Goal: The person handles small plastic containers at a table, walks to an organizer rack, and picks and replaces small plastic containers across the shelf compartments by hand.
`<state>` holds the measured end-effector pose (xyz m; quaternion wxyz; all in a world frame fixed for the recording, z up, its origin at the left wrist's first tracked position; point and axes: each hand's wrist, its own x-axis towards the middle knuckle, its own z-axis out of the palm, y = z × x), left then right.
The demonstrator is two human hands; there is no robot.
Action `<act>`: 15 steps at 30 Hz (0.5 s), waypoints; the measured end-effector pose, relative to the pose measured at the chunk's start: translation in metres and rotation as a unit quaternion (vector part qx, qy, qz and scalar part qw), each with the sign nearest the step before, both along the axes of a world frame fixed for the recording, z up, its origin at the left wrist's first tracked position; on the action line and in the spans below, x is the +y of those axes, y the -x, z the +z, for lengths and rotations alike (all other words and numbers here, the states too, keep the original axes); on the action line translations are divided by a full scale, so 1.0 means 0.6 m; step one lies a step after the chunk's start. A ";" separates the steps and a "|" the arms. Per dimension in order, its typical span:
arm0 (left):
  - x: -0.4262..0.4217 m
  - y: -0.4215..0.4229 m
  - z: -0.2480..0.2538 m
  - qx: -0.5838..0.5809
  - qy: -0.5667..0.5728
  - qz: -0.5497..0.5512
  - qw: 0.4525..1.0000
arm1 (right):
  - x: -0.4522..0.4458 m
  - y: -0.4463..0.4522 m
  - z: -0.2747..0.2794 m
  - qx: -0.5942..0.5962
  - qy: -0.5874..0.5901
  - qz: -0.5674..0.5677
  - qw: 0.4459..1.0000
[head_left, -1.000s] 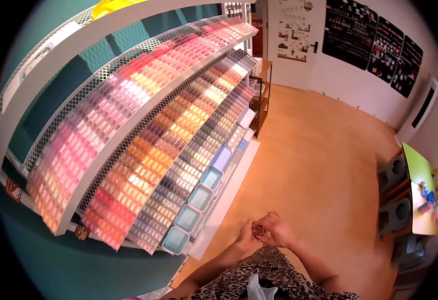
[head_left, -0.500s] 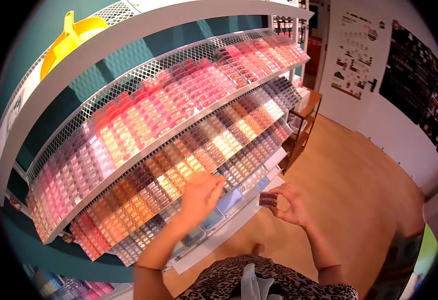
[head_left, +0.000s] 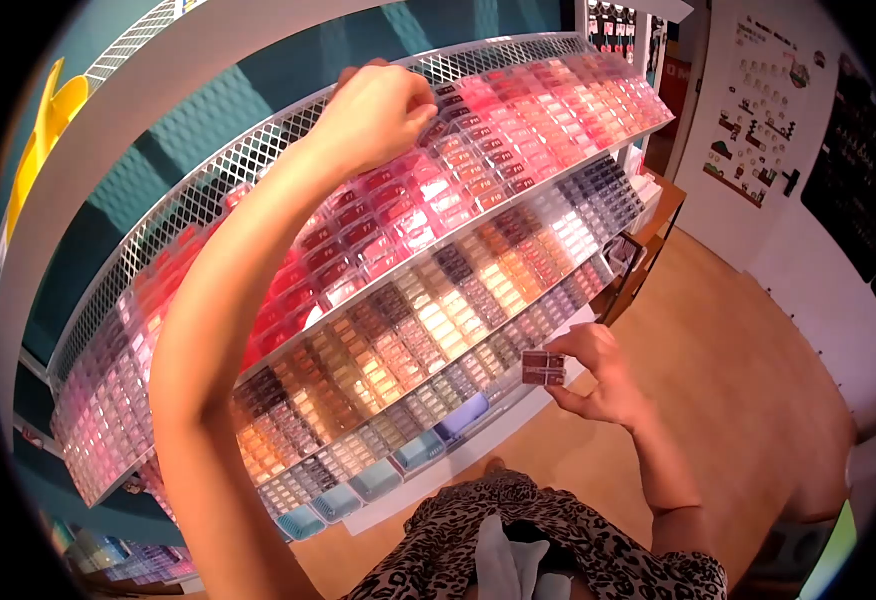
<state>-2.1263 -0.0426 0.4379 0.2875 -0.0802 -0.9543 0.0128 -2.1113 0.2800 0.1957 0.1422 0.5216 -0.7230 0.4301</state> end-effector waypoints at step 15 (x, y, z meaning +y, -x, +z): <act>-0.012 0.095 -0.020 -0.152 0.005 0.104 0.983 | 0.043 0.158 -0.019 -0.030 0.019 -0.006 0.999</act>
